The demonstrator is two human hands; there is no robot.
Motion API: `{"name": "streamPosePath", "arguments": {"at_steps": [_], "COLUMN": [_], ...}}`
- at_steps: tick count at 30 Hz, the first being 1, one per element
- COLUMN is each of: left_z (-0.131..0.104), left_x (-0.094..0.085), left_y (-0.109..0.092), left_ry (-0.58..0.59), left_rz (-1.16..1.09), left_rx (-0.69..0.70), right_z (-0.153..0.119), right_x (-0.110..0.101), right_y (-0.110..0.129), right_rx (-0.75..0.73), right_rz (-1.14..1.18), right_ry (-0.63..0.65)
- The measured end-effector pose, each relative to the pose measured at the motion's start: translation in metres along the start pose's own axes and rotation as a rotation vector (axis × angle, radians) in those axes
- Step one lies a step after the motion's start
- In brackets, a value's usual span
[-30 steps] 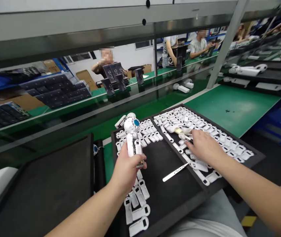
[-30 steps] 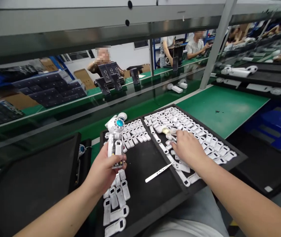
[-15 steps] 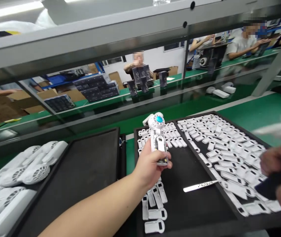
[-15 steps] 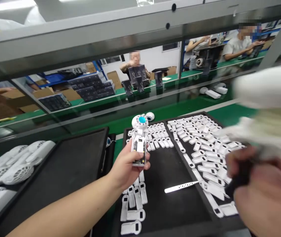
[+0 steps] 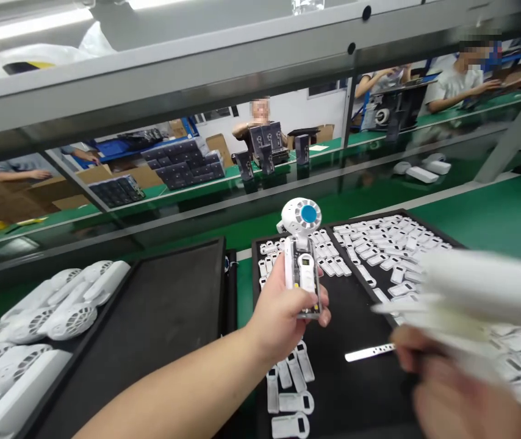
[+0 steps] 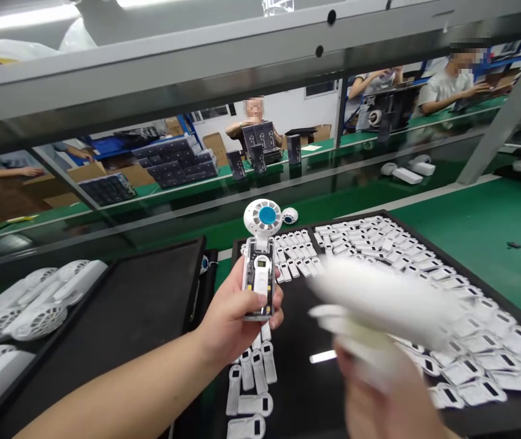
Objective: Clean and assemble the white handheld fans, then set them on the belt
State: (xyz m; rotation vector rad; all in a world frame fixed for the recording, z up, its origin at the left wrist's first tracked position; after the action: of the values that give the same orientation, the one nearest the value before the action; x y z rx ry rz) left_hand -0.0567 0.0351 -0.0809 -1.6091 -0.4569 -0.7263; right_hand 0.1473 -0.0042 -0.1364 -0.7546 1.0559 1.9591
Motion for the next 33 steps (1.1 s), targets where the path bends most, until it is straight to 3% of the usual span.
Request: {"name": "streamPosePath", "arguments": {"at_steps": [4,8,11,20,23,26,30,33], "left_z": [-0.004,-0.007,-0.010,-0.016,-0.016,-0.011,0.001,0.008], "left_x": [-0.001,-0.001,0.003,0.008,0.008,0.002,-0.010,-0.018], "left_y": [0.007,0.009,0.009,0.012,0.015,0.012,0.000,-0.004], "left_ry": [-0.030,-0.048,-0.030,0.008,0.061,0.021,-0.068,-0.125], "left_rz": [0.001,-0.061,-0.078,-0.055,-0.038,-0.037,-0.022,-0.001], "left_rx": [-0.035,-0.026,-0.057,-0.047,-0.058,-0.017,0.003,-0.085], "right_z": [0.001,0.002,0.004,0.005,0.003,0.001,0.002,0.003], "right_x": [0.015,0.005,0.004,-0.004,-0.005,-0.005,-0.001,0.017], "right_y": [0.009,0.003,0.004,0.012,0.019,0.022,-0.010,-0.054], "right_rx": [-0.110,-0.066,-0.089,-0.143,-0.196,-0.259,-0.194,-0.066], "right_rz": [0.080,0.107,0.083,0.073,0.049,0.023,-0.165,-0.389], "right_ry": [0.057,-0.042,0.040,-0.055,-0.024,-0.013,-0.091,0.064]}}
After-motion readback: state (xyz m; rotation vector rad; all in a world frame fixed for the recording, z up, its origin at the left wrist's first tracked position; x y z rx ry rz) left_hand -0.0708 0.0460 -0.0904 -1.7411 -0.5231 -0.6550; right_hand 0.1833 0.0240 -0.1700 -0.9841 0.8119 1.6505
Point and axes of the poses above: each hand's wrist, its own z-axis towards the middle knuckle, its own x-axis out of the palm, y = z × x, the point moved 2 cm from there along z, towards the middle knuckle, and after that the axes turned 13 degrees about -z, right-handed, at the moved point
